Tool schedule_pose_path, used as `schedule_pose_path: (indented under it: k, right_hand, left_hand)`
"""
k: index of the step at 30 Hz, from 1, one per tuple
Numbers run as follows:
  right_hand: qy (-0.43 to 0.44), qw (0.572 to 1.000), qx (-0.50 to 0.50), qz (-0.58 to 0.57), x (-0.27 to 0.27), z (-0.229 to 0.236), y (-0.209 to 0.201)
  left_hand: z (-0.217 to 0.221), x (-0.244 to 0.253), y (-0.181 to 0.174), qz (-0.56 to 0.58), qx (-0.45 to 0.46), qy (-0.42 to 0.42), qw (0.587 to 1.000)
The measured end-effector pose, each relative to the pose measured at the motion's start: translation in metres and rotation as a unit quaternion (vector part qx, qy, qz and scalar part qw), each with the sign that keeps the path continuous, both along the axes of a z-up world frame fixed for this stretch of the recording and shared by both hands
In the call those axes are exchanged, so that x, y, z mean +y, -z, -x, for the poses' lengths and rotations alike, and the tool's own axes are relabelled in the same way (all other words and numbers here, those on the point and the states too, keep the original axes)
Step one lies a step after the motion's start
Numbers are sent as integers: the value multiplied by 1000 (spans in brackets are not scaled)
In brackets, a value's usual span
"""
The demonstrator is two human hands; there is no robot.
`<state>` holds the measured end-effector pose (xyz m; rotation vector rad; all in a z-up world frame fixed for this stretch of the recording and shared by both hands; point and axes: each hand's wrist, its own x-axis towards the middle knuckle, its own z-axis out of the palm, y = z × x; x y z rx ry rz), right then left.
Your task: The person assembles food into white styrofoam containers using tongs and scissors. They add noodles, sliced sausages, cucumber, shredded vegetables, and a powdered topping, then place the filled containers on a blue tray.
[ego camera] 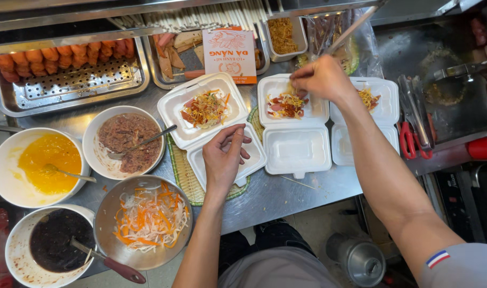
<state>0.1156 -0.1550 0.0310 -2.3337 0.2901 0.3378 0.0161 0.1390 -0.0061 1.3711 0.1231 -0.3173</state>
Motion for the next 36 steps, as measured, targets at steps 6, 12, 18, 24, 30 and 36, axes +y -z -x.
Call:
schedule_pose_path:
  k: [6,12,18,24,30,36]
  right_hand:
    - [82,976,-50,-196,-35,46,12]
    - [166,984,-70,-1,-155,91,4]
    - [145,979,-103,104,-215,102,35]
    - [3,955,-70,288,-216,98,31]
    - [-13,984,-61,164,-97,93,-98]
    - [-253,923,-281,-77,123,79,-253]
  left_hand:
    - [10,-24,-2,-6,-6,27,1000]
    - [21,-59,-5,-21,11,56,998]
    - [36,-107,-4,-22,15,106,994]
    - [37,-106,-29,-27,-11,69,997]
    - [29,-33,-93,5,-76,-19,997]
    - [22,73,-179,67,-127,-151,978]
